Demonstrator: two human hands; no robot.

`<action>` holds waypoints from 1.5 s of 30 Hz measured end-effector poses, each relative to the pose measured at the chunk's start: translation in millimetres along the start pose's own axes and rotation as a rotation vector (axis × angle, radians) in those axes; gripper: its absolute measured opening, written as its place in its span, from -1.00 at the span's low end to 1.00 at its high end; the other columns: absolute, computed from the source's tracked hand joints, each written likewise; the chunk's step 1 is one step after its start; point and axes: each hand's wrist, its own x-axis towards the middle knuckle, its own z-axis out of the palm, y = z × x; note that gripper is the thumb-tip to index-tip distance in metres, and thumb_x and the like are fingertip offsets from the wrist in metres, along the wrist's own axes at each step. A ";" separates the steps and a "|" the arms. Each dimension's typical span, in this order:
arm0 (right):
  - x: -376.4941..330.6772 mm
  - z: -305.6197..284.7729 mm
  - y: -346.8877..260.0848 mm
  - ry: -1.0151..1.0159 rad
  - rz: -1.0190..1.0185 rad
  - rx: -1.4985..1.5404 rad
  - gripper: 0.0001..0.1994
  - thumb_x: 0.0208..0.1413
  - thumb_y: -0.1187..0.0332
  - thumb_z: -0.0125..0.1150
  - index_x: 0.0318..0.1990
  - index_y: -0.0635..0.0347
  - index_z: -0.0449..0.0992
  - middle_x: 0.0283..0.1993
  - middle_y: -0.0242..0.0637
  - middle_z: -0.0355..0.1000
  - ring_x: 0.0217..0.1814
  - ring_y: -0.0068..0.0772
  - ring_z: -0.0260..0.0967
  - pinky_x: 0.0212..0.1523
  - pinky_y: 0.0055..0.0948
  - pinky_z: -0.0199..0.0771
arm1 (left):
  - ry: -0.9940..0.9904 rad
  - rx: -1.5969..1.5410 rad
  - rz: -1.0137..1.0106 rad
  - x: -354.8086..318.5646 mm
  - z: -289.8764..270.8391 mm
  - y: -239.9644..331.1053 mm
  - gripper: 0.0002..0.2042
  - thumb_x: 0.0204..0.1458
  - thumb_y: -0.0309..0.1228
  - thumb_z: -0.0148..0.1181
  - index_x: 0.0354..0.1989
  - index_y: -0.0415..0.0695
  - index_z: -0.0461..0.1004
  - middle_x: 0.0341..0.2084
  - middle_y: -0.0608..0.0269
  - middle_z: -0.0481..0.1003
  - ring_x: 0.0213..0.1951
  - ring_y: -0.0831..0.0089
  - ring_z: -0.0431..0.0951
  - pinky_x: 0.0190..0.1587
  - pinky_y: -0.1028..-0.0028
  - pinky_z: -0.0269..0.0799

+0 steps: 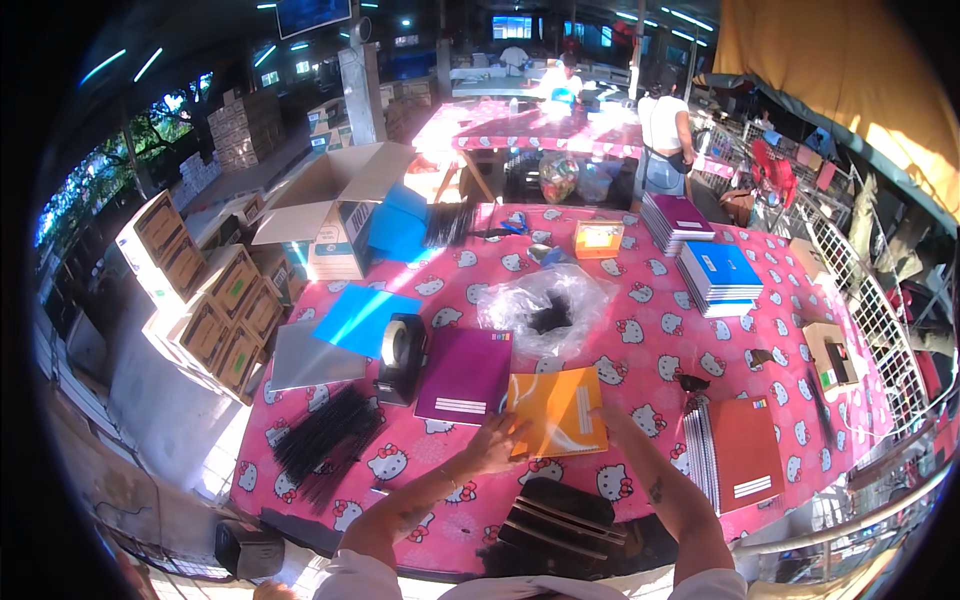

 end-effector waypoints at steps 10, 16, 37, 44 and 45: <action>-185.6 -1.7 -90.8 0.096 -0.813 0.053 -0.51 0.12 0.39 0.33 0.18 0.22 0.32 0.06 -0.22 0.38 0.15 -0.33 0.34 0.18 -0.18 0.43 | 0.041 -0.244 -0.193 54.8 -143.1 54.3 -0.68 0.03 -0.45 0.23 0.00 -0.18 0.53 -0.07 -0.03 0.51 -0.16 0.01 0.58 -0.13 0.14 0.52; -279.5 -40.2 -18.5 0.087 -0.889 -0.297 -0.47 0.04 0.58 0.38 0.19 0.27 0.37 0.05 -0.30 0.47 0.12 -0.45 0.42 0.14 -0.40 0.44 | -0.268 -0.342 0.258 89.7 -249.1 111.7 -0.70 0.09 -0.42 0.23 0.00 -0.16 0.51 -0.26 -0.06 0.59 -0.18 0.00 0.61 -0.15 0.09 0.50; -285.9 -8.9 127.5 0.295 -0.853 0.098 -0.74 0.12 0.49 0.39 -0.03 0.26 0.60 -0.08 -0.38 0.61 -0.06 -0.60 0.50 0.03 -0.53 0.47 | -0.222 0.008 0.362 50.0 -234.2 193.5 -0.84 0.03 -0.47 0.22 -0.24 -0.17 0.41 -0.39 0.12 0.56 -0.31 0.05 0.62 -0.36 0.13 0.50; -280.4 -17.9 123.0 0.233 -0.844 0.082 -0.72 0.11 0.51 0.39 -0.01 0.27 0.59 -0.07 -0.36 0.60 -0.04 -0.56 0.51 0.07 -0.51 0.49 | -0.255 0.057 0.330 47.7 -238.9 192.6 -0.84 0.04 -0.46 0.20 -0.23 -0.17 0.41 -0.40 0.14 0.56 -0.31 0.08 0.63 -0.34 0.17 0.53; -283.4 -21.9 120.9 0.181 -0.835 0.118 -0.72 0.11 0.52 0.38 -0.01 0.27 0.59 -0.07 -0.36 0.60 -0.04 -0.56 0.51 0.08 -0.51 0.49 | -0.264 0.055 0.344 44.3 -235.2 193.4 -0.85 0.04 -0.46 0.20 -0.23 -0.17 0.41 -0.40 0.14 0.56 -0.32 0.09 0.63 -0.35 0.19 0.53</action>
